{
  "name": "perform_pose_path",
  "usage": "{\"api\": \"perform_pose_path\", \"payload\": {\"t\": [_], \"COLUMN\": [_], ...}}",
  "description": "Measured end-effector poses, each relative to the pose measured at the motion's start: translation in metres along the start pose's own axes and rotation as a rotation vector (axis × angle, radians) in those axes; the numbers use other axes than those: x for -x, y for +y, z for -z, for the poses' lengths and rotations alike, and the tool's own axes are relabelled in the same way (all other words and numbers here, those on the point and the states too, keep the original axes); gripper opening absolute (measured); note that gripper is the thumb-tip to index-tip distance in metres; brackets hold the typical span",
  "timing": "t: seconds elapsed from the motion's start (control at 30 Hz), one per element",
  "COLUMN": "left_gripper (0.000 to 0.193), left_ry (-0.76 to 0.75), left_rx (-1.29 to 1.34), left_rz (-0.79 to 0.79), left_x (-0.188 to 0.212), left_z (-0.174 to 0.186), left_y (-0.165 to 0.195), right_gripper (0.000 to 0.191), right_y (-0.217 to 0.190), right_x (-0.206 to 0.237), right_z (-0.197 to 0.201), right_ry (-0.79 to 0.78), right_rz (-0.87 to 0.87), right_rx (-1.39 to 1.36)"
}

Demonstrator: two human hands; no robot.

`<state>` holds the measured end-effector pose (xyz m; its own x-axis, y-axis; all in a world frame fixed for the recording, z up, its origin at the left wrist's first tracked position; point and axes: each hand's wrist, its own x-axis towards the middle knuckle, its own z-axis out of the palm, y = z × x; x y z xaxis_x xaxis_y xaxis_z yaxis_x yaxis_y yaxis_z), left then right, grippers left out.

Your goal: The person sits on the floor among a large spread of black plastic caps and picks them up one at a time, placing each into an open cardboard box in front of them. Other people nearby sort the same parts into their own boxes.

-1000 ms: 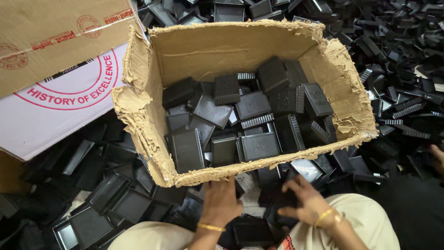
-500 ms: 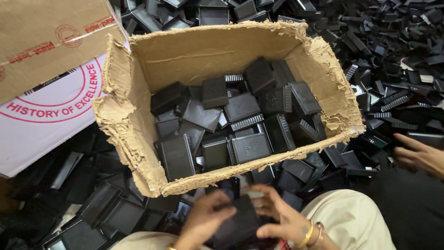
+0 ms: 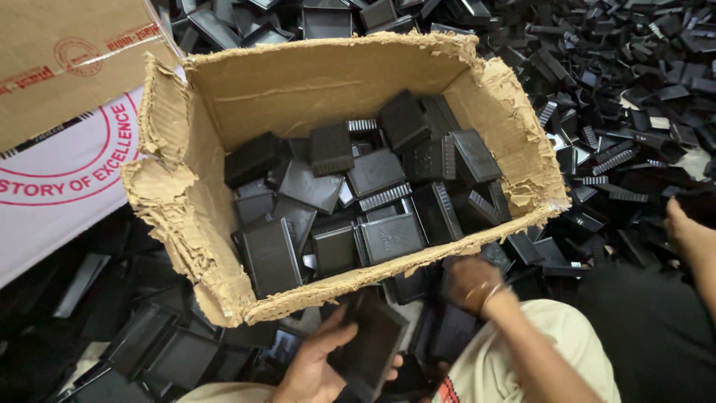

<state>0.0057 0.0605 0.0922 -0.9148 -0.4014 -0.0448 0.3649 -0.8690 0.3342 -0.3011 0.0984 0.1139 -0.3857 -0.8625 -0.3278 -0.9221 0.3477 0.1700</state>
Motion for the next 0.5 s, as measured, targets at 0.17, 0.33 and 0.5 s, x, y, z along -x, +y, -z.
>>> {"api": "perform_pose_path", "payload": {"t": [0.17, 0.33, 0.5], "left_gripper": [0.056, 0.05, 0.05], "left_ry": [-0.08, -0.096, 0.13], "left_rx": [-0.039, 0.005, 0.03], "left_rz": [-0.046, -0.084, -0.15], "left_x": [-0.006, -0.007, -0.012], "left_z": [-0.002, -0.001, 0.012], "left_y": [-0.007, -0.016, -0.019], "right_gripper": [0.061, 0.066, 0.056], "right_y": [0.043, 0.089, 0.132], "right_x": [-0.023, -0.043, -0.033], "right_z": [-0.001, -0.018, -0.016], "right_ry": [-0.266, -0.235, -0.276], "right_rz": [-0.283, 0.016, -0.182], "right_rx": [0.024, -0.228, -0.048]}}
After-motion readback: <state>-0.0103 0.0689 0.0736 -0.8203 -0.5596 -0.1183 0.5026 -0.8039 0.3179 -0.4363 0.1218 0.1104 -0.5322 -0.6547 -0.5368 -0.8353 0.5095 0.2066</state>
